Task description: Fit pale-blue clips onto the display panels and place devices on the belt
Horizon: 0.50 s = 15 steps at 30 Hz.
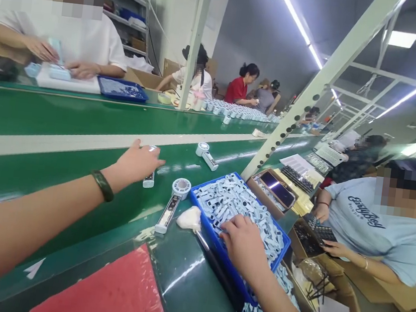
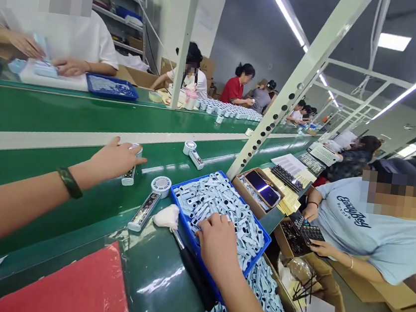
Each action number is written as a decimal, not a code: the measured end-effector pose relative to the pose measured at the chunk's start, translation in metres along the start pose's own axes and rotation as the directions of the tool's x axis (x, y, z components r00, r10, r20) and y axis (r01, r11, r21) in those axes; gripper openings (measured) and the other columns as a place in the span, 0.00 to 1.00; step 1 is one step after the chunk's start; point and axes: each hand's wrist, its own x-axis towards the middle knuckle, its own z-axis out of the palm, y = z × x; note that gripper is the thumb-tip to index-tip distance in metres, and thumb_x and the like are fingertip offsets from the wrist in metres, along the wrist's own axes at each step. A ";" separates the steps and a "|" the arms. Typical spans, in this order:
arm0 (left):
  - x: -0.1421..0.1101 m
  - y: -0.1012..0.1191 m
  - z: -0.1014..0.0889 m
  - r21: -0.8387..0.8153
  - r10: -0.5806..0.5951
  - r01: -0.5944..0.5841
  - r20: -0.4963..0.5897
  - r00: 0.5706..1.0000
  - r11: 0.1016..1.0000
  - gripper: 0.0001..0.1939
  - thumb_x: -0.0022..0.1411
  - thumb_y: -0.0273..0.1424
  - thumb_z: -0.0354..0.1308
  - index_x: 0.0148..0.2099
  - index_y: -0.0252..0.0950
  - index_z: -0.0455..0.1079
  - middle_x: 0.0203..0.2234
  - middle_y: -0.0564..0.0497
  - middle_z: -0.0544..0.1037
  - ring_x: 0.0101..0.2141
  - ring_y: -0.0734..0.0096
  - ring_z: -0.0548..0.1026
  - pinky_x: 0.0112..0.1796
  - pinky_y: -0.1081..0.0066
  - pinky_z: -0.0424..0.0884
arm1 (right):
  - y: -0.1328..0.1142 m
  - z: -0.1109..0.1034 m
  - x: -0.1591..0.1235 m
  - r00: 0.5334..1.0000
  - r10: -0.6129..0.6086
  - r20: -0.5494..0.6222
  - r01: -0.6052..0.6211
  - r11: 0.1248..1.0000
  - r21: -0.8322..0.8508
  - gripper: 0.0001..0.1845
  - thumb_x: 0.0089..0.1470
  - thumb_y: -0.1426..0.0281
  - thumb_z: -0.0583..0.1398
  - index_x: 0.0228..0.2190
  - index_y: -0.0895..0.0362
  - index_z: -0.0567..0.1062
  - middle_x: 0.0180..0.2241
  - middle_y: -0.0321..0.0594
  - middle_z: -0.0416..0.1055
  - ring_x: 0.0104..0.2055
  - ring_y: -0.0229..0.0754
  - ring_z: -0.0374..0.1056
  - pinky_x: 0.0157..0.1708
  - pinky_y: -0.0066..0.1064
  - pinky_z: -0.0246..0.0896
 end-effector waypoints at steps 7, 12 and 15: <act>0.008 0.059 -0.007 -0.084 0.306 -0.309 -0.050 0.951 0.947 0.38 0.70 0.14 0.47 0.71 0.60 0.59 0.72 0.43 0.57 0.67 0.40 0.64 0.59 0.44 0.67 | -0.005 0.003 -0.004 1.000 0.010 0.022 -0.008 0.995 -0.099 0.14 0.70 0.69 0.56 0.51 0.52 0.79 0.52 0.48 0.73 0.54 0.58 0.68 0.51 0.52 0.64; 0.023 0.064 -0.004 -0.083 0.434 -0.443 -0.107 0.894 0.893 0.46 0.65 0.10 0.47 0.71 0.67 0.56 0.71 0.45 0.60 0.65 0.41 0.67 0.59 0.42 0.67 | -0.003 0.002 -0.001 0.997 0.078 -0.027 -0.076 0.995 0.057 0.11 0.69 0.65 0.60 0.48 0.54 0.80 0.49 0.47 0.75 0.55 0.58 0.69 0.54 0.51 0.63; 0.022 0.053 -0.005 -0.082 0.508 -0.520 -0.133 0.851 0.850 0.45 0.63 0.10 0.49 0.69 0.64 0.62 0.60 0.44 0.73 0.54 0.51 0.76 0.54 0.55 0.72 | -0.007 0.005 0.004 0.992 0.114 -0.060 -0.108 0.990 0.091 0.10 0.67 0.65 0.62 0.46 0.56 0.79 0.49 0.48 0.76 0.55 0.57 0.70 0.55 0.49 0.62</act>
